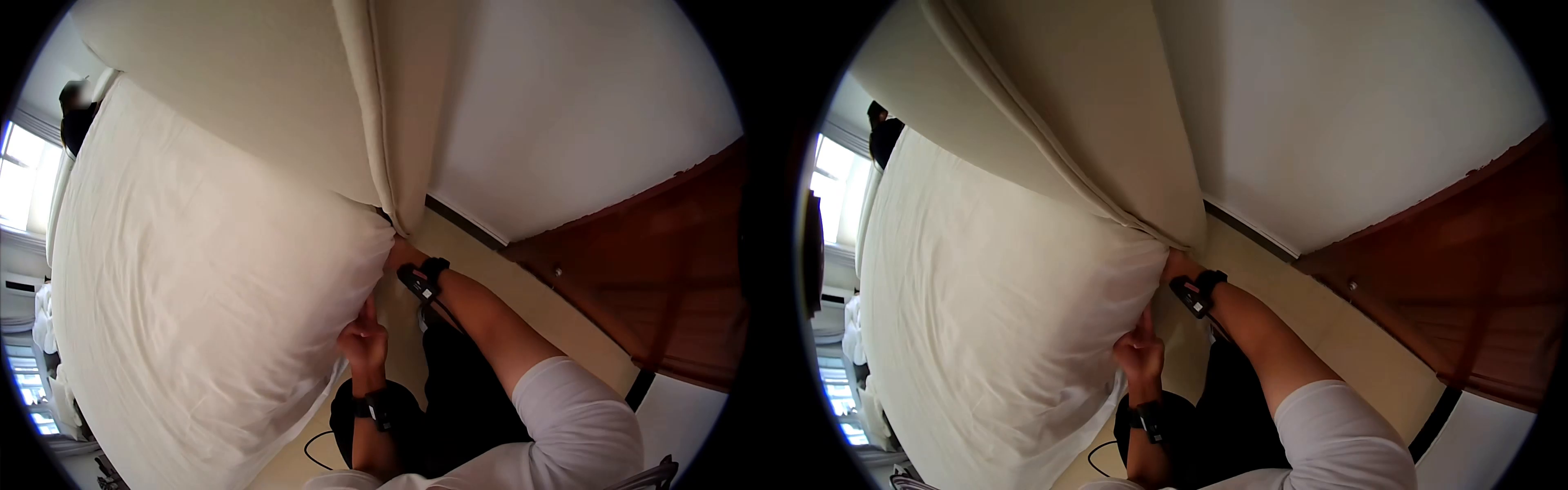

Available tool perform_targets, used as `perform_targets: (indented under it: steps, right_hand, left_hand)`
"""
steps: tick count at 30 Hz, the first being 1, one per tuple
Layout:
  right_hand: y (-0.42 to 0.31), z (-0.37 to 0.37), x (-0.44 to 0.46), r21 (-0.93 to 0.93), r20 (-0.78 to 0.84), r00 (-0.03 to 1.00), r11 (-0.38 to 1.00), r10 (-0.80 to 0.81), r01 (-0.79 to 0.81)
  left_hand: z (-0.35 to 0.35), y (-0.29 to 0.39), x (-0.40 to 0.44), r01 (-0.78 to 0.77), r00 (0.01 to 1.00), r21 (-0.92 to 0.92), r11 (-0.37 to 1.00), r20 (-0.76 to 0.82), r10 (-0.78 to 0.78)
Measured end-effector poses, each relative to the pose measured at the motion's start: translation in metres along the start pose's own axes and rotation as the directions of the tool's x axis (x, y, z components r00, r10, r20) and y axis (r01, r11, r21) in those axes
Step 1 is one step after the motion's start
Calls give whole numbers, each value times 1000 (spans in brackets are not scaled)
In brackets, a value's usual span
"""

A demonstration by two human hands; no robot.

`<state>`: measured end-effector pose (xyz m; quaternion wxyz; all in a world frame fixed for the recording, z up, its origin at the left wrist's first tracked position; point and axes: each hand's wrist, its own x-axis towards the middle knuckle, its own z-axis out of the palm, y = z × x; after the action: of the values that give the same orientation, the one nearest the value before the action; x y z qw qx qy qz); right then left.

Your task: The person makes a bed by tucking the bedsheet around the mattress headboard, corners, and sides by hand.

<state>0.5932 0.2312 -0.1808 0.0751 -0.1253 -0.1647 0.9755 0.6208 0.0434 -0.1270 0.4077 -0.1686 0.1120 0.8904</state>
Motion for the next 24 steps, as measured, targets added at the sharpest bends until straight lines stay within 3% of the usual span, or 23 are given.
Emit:
perform_targets:
  steps: [4,8,11,14,24]
  right_hand:
    - [-1,-15,4,-50,-21,999,998,-33,32]
    - [2,-32,5,-49,-41,997,997,-65,63]
    - [8,-40,17,-50,-57,995,995,-85,82]
    - [10,-45,30,-69,-62,993,993,-101,96]
    - [13,-51,35,-130,-84,993,989,-87,76]
  left_hand:
    - [0,-3,0,20,997,-76,997,75,-14]
    - [3,1,-1,12,998,-68,998,65,-7]
    - [-3,-2,-5,1,1000,-65,998,-27,-3]
    - [3,-11,-1,-3,998,-64,998,56,7]
    - [-7,1,0,9,996,-138,990,-88,-21]
